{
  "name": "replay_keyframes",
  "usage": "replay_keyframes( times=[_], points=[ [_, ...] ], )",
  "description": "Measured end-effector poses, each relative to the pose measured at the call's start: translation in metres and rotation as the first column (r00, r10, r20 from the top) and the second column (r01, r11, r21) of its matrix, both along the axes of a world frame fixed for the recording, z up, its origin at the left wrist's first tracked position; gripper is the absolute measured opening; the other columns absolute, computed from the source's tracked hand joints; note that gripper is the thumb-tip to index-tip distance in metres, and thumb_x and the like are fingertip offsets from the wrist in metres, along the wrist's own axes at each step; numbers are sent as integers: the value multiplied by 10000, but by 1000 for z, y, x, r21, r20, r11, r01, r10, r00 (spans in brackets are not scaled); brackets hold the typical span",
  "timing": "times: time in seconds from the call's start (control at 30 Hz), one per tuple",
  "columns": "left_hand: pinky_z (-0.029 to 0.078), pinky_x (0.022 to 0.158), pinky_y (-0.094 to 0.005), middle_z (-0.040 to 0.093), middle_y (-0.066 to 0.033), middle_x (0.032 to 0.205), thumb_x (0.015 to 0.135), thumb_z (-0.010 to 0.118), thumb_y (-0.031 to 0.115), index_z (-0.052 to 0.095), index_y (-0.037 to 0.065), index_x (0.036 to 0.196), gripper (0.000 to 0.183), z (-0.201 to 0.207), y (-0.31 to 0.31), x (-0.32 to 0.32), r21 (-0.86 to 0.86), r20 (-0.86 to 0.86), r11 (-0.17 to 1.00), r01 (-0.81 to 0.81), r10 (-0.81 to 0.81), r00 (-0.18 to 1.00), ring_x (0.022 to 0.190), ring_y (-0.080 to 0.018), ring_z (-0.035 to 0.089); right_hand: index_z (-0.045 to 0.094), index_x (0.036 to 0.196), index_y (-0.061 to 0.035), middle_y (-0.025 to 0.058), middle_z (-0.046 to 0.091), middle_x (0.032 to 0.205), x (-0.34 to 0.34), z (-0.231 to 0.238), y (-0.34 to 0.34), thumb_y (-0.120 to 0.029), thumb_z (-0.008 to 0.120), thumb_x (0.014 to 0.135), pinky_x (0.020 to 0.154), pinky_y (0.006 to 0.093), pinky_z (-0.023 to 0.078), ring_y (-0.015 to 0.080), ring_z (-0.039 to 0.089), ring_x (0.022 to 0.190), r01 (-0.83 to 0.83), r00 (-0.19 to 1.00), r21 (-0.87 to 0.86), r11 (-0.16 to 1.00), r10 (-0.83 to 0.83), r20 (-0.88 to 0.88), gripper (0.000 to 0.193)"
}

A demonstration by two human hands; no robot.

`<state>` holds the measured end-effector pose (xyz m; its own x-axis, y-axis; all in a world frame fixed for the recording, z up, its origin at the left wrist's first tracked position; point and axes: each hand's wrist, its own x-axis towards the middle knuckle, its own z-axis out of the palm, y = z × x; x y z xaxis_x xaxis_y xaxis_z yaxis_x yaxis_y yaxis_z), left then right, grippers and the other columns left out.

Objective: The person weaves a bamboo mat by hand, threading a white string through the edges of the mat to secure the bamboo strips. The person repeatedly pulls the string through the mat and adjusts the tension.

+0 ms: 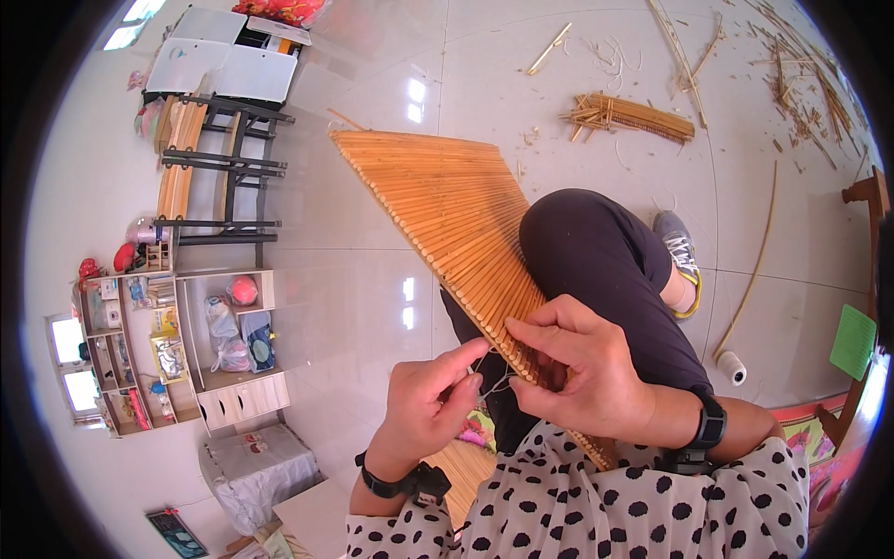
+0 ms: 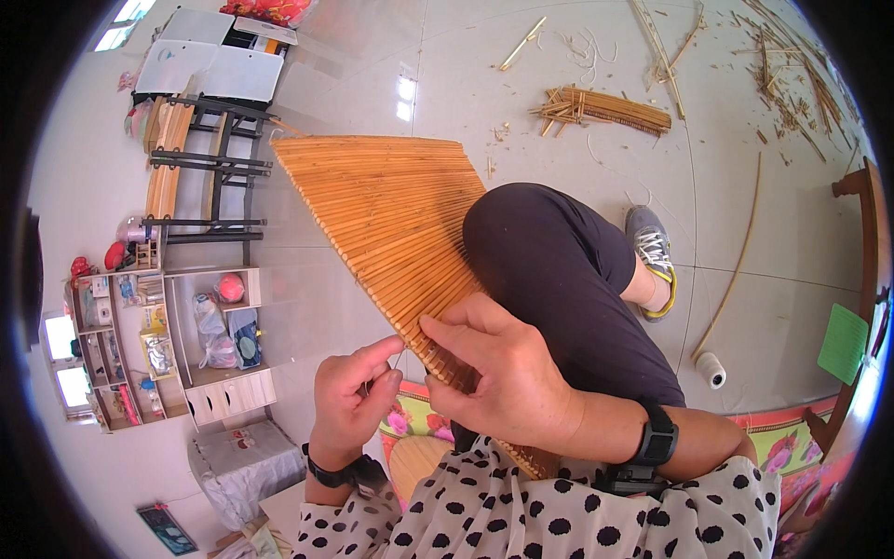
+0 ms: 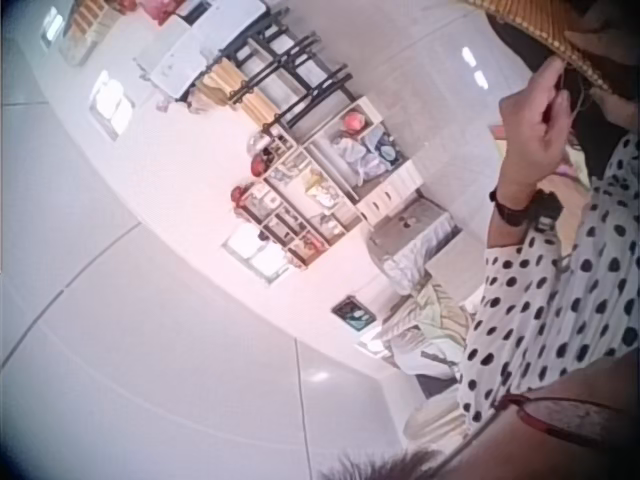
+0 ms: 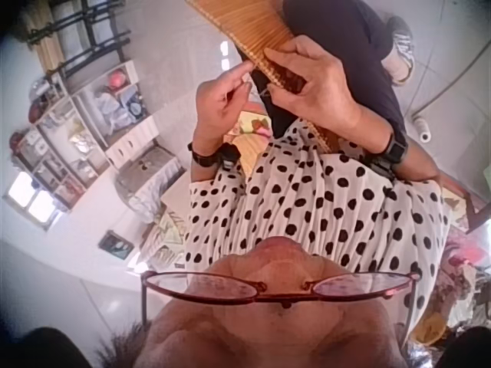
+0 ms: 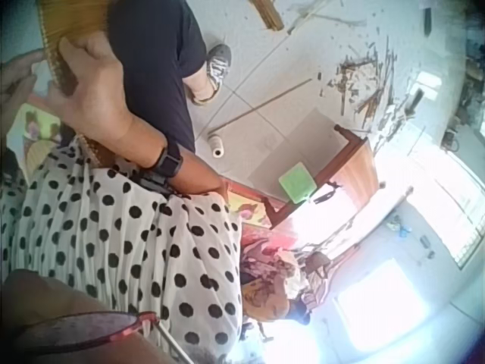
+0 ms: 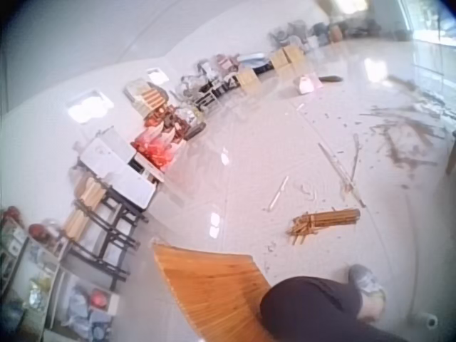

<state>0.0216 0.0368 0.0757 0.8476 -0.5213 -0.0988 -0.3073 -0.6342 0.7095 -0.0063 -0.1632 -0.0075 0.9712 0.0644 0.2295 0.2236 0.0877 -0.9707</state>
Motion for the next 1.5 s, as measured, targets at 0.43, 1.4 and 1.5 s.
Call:
replay_keyframes(
  times=[0.43,1.4,1.5],
  points=[
    [470,516,-265,563,-75,583,862,592,-57,554,6,1389,533,14,11,21,59,-126,975,214,-205,970,547,-170,671,665,1195,65,102,587,1051,1,1,-1,-15,804,737,544,197,513,76,600,667,4,1000,-20,1000,-4,17,485],
    [442,491,-279,626,-80,651,898,665,-9,685,23,1043,149,8,-14,19,110,53,994,4,-9,999,501,-164,590,665,1194,83,110,593,1064,2,-2,-3,2,800,730,540,201,517,79,607,662,7,1000,-3,1000,-7,18,490],
    [434,484,-272,624,-79,645,917,664,11,654,33,957,47,8,-27,9,97,62,987,-130,125,990,493,-156,579,668,1189,78,107,593,1065,2,-1,-2,1,800,730,541,204,518,78,607,660,-2,1000,-13,1000,2,14,484]
  ],
)
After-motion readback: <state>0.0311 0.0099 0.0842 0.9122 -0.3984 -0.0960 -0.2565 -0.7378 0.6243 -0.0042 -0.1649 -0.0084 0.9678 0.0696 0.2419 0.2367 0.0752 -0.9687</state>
